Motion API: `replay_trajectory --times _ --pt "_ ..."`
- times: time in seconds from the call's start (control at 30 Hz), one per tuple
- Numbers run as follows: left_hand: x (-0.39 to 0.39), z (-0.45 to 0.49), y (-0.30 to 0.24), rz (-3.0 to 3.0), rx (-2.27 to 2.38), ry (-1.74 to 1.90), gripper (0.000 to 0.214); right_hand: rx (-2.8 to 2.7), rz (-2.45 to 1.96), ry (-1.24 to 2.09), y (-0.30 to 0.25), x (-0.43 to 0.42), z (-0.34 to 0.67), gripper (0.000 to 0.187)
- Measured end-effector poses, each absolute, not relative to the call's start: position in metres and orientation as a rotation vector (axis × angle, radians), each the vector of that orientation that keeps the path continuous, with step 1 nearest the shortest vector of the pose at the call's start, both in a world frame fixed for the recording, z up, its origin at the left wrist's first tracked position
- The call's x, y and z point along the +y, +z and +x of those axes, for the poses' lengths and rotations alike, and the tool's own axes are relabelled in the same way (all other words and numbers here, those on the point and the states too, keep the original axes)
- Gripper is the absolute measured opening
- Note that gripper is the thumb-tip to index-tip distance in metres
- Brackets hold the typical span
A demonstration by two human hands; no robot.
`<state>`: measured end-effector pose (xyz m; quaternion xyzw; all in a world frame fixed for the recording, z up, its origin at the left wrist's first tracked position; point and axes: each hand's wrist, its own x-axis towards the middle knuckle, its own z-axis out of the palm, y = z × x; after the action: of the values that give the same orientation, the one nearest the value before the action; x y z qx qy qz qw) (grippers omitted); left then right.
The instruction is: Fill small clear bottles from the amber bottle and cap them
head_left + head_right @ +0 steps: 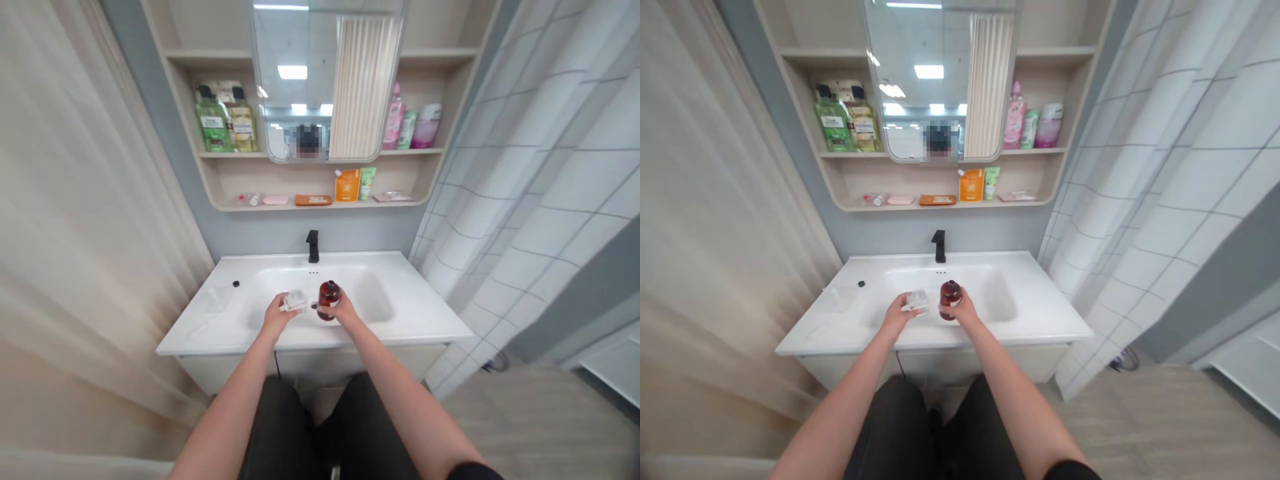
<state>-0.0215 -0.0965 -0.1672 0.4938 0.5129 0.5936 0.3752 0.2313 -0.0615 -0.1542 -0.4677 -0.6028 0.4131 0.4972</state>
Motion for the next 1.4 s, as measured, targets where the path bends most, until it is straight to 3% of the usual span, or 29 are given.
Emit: replay_trajectory --times 0.47,0.6,0.87,1.1,1.4 --pt "-0.096 -0.02 -0.166 1.32 1.245 1.417 0.071 -1.577 -1.165 1.041 -0.171 -0.06 0.227 0.074" --pt "-0.095 -0.021 -0.164 1.247 1.222 1.44 0.08 -1.619 -1.227 1.015 -0.17 -0.059 0.227 0.075" --pt "-0.09 -0.036 -0.142 1.354 1.179 1.328 0.074 -1.667 -1.241 1.041 -0.162 -0.063 0.226 0.072" --pt "-0.071 -0.04 -0.111 1.557 1.209 1.191 0.074 -1.704 -1.219 1.02 -0.166 -0.059 0.226 0.084" --pt "-0.053 -0.043 -0.096 1.663 1.232 1.117 0.081 -1.71 -1.225 0.993 -0.165 -0.059 0.225 0.085"
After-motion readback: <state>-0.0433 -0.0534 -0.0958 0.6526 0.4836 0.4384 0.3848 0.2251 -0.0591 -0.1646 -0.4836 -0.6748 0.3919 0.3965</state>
